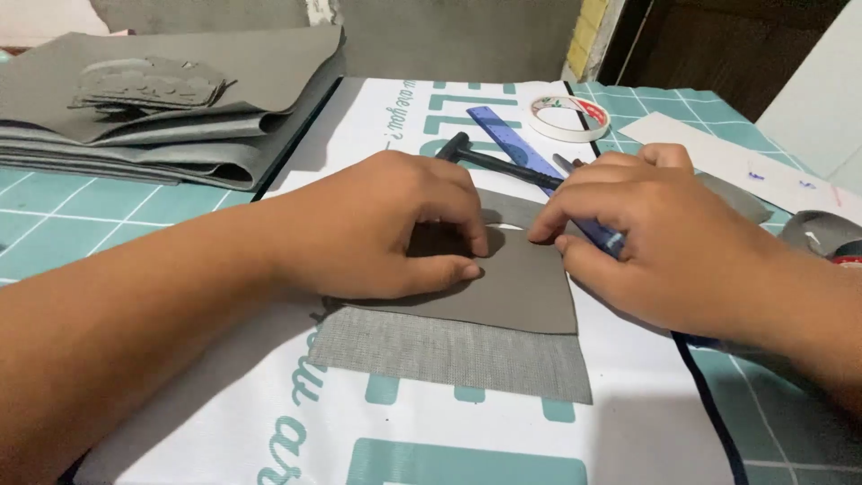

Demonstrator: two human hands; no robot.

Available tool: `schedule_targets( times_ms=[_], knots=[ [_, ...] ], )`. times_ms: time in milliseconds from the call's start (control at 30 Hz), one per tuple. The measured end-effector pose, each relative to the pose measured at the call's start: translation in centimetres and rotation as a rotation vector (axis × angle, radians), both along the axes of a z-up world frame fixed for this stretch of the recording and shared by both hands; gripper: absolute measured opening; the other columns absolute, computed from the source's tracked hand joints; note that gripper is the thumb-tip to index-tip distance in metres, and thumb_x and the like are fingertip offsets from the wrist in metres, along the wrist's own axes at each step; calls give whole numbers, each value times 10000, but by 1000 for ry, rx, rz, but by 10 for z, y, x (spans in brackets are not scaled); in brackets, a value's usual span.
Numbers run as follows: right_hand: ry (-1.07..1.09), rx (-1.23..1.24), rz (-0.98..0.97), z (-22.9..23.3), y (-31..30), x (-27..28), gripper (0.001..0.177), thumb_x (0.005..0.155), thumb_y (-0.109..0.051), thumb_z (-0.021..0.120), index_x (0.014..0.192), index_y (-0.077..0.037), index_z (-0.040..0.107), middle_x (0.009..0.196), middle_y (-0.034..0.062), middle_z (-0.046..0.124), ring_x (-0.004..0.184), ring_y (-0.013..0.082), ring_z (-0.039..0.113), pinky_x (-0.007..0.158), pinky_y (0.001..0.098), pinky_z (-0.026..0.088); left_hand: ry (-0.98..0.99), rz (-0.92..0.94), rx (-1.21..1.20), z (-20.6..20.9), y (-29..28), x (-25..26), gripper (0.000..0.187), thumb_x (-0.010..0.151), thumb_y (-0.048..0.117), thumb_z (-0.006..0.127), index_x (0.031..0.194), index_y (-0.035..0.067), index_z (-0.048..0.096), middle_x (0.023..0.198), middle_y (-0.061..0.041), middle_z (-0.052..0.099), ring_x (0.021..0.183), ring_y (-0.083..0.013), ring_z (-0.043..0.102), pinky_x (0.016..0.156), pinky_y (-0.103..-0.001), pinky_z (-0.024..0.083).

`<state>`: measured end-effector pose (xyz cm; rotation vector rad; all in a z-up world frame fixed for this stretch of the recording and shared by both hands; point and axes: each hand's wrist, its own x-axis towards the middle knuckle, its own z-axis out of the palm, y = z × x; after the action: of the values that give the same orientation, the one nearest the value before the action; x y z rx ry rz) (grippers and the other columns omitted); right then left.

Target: Applying double-sided adhesive tape to the edges of leather pieces and cutting it to size for assembly.

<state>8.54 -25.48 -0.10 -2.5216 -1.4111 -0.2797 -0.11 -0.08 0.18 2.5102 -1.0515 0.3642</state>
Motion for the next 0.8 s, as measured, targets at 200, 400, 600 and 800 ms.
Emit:
schedule_targets(
  times_ms=[200, 400, 600, 800],
  knots=[
    [-57, 12, 37, -5, 0, -2, 233, 853, -195, 586, 890, -264, 805, 919, -149, 805, 988, 113, 666, 1073, 466, 233, -18, -29, -7, -2, 0, -1, 126, 886, 235, 720, 962, 143, 761, 911, -11, 744, 894, -199, 677, 795, -343, 519],
    [-50, 8, -13, -3, 0, 1, 267, 825, -233, 624, 954, -329, 837, 976, -179, 820, 1021, 124, 667, 1018, 481, 280, 8, -9, 2, 0, 2, 1, 129, 889, 236, 716, 963, 146, 772, 912, -5, 742, 834, -173, 689, 754, -318, 529],
    [-133, 220, 47, 3, 1, -2, 304, 845, 67, 595, 912, -111, 832, 933, 61, 765, 929, 207, 670, 796, 361, 506, -132, -35, 9, 4, 8, 0, 103, 898, 206, 778, 961, 124, 780, 916, -31, 727, 814, -162, 686, 759, -319, 537],
    [-137, 94, 52, 5, -3, 3, 435, 766, -20, 504, 832, -264, 858, 934, -124, 810, 970, 137, 675, 958, 429, 342, -38, -9, 92, 5, 7, 0, 106, 876, 254, 765, 907, 155, 782, 907, 35, 765, 817, -140, 683, 747, -307, 510]
  ],
)
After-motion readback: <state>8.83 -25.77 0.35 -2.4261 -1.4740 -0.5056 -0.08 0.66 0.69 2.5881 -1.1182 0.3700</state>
